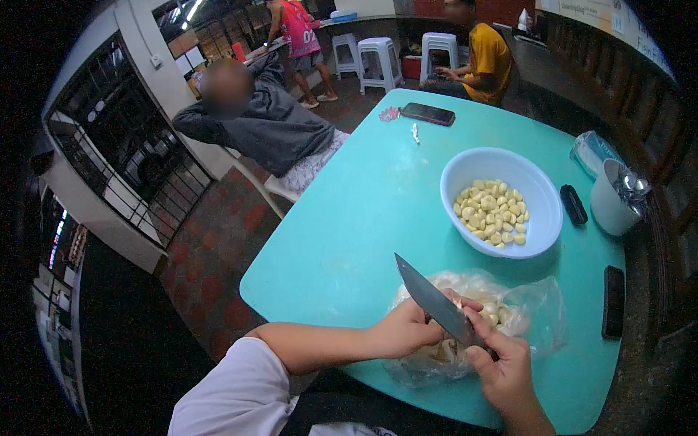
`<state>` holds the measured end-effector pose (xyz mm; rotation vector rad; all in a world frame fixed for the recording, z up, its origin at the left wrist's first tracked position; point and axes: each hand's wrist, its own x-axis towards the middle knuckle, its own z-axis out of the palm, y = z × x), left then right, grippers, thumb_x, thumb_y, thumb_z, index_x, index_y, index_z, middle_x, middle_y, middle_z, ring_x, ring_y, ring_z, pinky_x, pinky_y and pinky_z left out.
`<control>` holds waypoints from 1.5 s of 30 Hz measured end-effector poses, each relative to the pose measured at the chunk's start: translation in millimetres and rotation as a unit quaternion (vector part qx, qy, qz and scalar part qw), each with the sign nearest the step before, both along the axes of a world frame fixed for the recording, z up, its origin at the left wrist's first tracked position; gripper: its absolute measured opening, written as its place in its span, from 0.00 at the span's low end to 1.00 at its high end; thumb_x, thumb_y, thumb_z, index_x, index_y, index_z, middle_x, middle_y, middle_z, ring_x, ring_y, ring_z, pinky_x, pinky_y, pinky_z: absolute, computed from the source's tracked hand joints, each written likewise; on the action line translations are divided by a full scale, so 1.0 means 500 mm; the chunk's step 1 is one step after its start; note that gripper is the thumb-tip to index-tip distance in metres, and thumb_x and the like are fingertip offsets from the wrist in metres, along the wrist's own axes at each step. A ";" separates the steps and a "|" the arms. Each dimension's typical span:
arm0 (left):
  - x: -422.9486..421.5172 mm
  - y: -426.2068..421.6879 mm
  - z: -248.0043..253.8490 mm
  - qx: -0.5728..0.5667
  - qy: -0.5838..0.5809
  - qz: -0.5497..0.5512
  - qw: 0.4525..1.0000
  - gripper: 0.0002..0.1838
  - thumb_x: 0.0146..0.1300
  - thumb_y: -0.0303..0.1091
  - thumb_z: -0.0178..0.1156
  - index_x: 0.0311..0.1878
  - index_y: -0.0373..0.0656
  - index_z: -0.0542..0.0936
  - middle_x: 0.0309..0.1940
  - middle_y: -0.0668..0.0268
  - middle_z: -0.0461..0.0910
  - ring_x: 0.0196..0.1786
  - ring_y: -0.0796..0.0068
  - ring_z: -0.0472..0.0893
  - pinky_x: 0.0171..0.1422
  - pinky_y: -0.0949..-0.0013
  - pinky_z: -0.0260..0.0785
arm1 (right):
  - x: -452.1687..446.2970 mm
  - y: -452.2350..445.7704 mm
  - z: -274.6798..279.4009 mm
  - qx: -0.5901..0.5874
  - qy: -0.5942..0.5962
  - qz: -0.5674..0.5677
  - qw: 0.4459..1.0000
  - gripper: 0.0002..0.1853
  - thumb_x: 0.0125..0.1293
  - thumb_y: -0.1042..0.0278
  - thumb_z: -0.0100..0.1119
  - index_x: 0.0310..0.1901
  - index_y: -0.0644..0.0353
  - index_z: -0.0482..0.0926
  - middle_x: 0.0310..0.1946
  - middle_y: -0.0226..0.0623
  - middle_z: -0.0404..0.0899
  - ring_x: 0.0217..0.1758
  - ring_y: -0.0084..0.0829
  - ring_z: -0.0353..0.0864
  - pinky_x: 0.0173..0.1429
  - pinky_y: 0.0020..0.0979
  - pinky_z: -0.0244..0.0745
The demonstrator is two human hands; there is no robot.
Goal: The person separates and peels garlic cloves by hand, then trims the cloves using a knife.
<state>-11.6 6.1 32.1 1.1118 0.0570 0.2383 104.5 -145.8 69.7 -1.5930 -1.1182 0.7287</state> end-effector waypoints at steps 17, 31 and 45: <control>-0.002 -0.006 0.004 0.050 -0.009 0.016 0.999 0.19 0.62 0.21 0.52 0.57 0.36 0.70 0.53 0.64 0.73 0.56 0.76 0.71 0.62 0.71 0.63 | 0.004 0.004 -0.002 0.044 -0.019 -0.001 0.999 0.30 0.64 0.50 0.55 0.56 0.72 0.71 0.42 0.49 0.81 0.45 0.30 0.79 0.52 0.30 0.70; -0.005 -0.001 -0.002 0.105 -0.017 0.011 0.994 0.19 0.63 0.29 0.58 0.57 0.37 0.73 0.49 0.68 0.74 0.50 0.82 0.70 0.55 0.75 0.63 | 0.025 -0.004 0.005 0.041 -0.044 -0.040 0.997 0.30 0.64 0.50 0.54 0.56 0.72 0.72 0.45 0.50 0.80 0.50 0.34 0.78 0.57 0.32 0.69; -0.007 -0.007 0.004 0.035 0.030 -0.016 0.999 0.21 0.67 0.31 0.53 0.62 0.39 0.69 0.54 0.65 0.73 0.56 0.78 0.70 0.60 0.72 0.62 | 0.080 -0.036 0.053 -0.085 -0.014 -0.127 0.988 0.36 0.46 0.69 0.68 0.59 0.68 0.69 0.25 0.33 0.77 0.22 0.17 0.70 0.25 0.20 0.64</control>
